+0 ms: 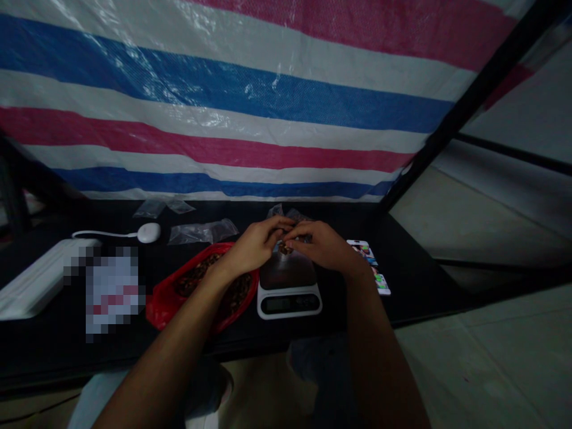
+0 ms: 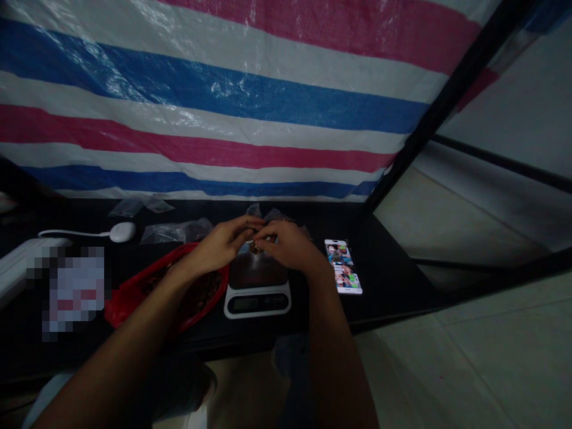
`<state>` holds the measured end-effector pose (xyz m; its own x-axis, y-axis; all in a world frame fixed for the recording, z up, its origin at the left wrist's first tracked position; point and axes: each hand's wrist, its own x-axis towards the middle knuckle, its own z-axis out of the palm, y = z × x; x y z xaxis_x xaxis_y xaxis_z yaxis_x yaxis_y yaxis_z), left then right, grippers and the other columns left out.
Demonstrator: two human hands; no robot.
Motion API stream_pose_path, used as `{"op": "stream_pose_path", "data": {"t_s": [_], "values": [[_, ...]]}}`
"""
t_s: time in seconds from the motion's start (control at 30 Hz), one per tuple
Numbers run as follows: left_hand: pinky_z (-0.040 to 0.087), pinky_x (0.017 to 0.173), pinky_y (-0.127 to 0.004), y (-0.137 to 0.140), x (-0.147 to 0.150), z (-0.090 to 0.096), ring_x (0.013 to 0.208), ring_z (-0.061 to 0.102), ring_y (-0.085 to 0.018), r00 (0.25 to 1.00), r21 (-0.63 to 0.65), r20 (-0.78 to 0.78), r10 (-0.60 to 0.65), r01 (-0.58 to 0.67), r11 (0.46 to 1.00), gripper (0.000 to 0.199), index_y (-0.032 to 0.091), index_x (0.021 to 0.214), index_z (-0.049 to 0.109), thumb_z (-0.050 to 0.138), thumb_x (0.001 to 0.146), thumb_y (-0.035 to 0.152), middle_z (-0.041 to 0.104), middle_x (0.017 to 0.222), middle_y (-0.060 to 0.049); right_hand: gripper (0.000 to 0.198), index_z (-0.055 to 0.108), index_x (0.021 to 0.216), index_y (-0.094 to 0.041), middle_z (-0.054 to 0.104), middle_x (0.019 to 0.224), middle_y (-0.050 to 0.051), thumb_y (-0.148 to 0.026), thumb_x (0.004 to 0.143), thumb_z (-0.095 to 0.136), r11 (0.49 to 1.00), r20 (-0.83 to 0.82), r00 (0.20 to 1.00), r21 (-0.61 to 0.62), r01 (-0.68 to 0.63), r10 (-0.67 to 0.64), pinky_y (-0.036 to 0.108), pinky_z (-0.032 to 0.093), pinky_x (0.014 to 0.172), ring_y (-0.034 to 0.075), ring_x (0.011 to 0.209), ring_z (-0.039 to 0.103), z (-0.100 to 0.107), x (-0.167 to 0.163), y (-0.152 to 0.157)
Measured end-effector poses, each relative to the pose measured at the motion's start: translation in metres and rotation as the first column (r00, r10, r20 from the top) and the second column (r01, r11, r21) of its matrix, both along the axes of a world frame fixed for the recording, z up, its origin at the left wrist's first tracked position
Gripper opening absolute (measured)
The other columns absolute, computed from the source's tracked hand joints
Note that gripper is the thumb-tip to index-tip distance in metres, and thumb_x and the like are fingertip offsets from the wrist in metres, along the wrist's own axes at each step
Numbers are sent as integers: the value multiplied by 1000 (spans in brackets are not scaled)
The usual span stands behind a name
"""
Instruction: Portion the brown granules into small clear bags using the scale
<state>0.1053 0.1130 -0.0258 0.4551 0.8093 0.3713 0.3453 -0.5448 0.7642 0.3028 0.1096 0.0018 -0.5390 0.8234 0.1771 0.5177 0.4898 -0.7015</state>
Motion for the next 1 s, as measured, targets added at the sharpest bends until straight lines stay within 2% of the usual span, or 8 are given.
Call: {"op": "stream_pose_path", "data": {"t_s": [0.13,0.23,0.33,0.53,0.77,0.9,1.0], "values": [[53,107,-42,2,1,-4,119,70,-22,999,-31,51,-5,7,999,32,16,125,65,46,100,15,76,124,-11,18,82,97,-18,81,100,8,-14,93,64,1000,-58,998,-19,18,-19,33,55,86,19,92,74,0,2,0],[57,104,-41,4,1,-10,116,72,-22,987,-122,155,-29,48,991,32,15,127,63,46,100,18,75,125,-13,18,81,98,-18,80,103,8,-17,94,63,998,-90,994,-19,62,-64,32,55,86,20,95,74,-2,7,1],[59,101,-40,6,0,-13,112,74,-21,968,-198,249,-31,82,977,30,15,127,62,47,101,19,74,125,-13,19,80,98,-17,81,101,8,-17,93,62,996,-65,994,-34,83,-85,32,55,84,20,93,74,-4,11,3],[61,98,-41,7,0,-16,107,76,-22,951,-257,309,-13,97,961,27,15,124,62,50,100,18,73,126,-13,19,80,99,-17,81,101,7,-15,93,61,994,-28,995,-57,95,-97,31,55,84,20,92,75,-12,14,9],[62,92,-40,4,2,-15,99,79,-22,947,-284,322,7,90,955,25,15,123,62,51,100,19,73,127,-14,17,80,99,-17,82,100,9,-11,86,71,974,229,950,-31,223,-210,31,56,82,21,89,76,-24,21,16],[62,91,-39,3,2,-13,100,79,-22,957,-281,291,10,76,957,26,15,124,61,50,100,18,73,127,-14,15,81,95,-18,82,103,10,-12,86,72,946,276,907,37,322,-319,31,56,86,22,92,76,-28,26,20],[62,92,-39,3,3,-13,102,78,-22,957,-284,289,-2,88,955,26,15,124,60,49,101,18,73,127,-15,15,82,93,-19,82,98,8,-12,88,69,947,288,907,7,320,-308,30,55,85,22,89,76,-28,27,21]]}}
